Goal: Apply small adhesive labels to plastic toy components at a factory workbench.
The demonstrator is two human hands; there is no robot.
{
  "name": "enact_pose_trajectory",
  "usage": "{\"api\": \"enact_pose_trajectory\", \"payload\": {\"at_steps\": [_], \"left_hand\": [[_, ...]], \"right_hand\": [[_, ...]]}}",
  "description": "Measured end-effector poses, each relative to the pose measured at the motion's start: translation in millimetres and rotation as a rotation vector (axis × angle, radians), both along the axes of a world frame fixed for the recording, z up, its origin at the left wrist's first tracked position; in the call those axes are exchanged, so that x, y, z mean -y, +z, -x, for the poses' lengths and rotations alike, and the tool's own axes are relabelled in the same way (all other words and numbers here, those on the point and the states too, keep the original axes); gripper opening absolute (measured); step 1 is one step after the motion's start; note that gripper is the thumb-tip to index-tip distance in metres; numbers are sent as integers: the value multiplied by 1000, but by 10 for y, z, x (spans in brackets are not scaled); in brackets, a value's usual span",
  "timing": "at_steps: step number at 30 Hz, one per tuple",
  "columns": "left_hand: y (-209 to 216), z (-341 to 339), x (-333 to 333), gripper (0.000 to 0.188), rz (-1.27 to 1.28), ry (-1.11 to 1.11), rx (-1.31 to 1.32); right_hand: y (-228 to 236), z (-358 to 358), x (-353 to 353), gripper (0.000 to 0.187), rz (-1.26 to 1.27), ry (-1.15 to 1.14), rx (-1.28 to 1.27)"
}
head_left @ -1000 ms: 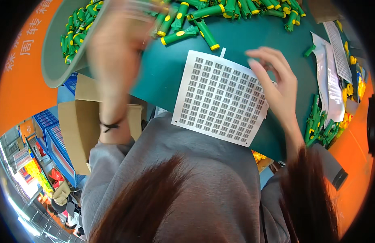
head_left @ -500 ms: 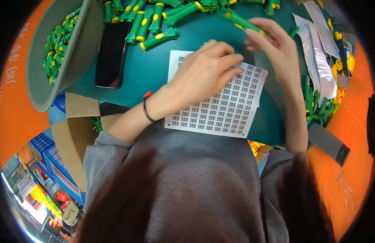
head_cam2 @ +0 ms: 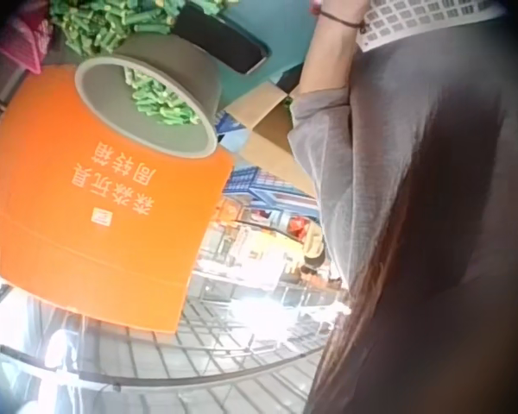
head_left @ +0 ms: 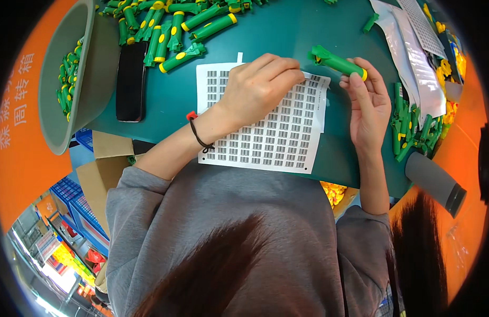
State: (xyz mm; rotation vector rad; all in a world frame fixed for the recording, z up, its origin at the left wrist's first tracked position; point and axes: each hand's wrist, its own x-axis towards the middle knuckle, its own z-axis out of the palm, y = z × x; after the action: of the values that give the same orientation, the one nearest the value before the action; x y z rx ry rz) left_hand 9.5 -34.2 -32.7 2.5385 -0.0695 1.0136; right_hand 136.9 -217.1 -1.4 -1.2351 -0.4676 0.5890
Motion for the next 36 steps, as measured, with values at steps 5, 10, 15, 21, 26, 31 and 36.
{"api": "enact_pose_trajectory", "payload": {"at_steps": [5, 10, 15, 21, 26, 31, 36], "left_hand": [[89, -26, -2, 11, 148, -63, -35], [759, 192, -37, 10, 562, -230, -140], [923, 98, -131, 11, 703, -213, -368], [901, 101, -125, 17, 863, -232, -527], [896, 89, -98, 17, 854, -245, -529], [912, 90, -81, 17, 814, -220, -547], [887, 52, -65, 15, 837, -212, -549]], "right_hand": [[-57, -5, -2, 34, -54, -49, 66], [-10, 114, -52, 38, -20, 50, 169], [-30, 216, -72, 36, -122, 91, 230], [-17, 235, -74, 38, -74, 133, 337], [0, 239, -37, 39, -38, 138, 389], [20, 246, -33, 39, -30, 141, 418], [13, 220, -27, 39, -22, 146, 415]]}}
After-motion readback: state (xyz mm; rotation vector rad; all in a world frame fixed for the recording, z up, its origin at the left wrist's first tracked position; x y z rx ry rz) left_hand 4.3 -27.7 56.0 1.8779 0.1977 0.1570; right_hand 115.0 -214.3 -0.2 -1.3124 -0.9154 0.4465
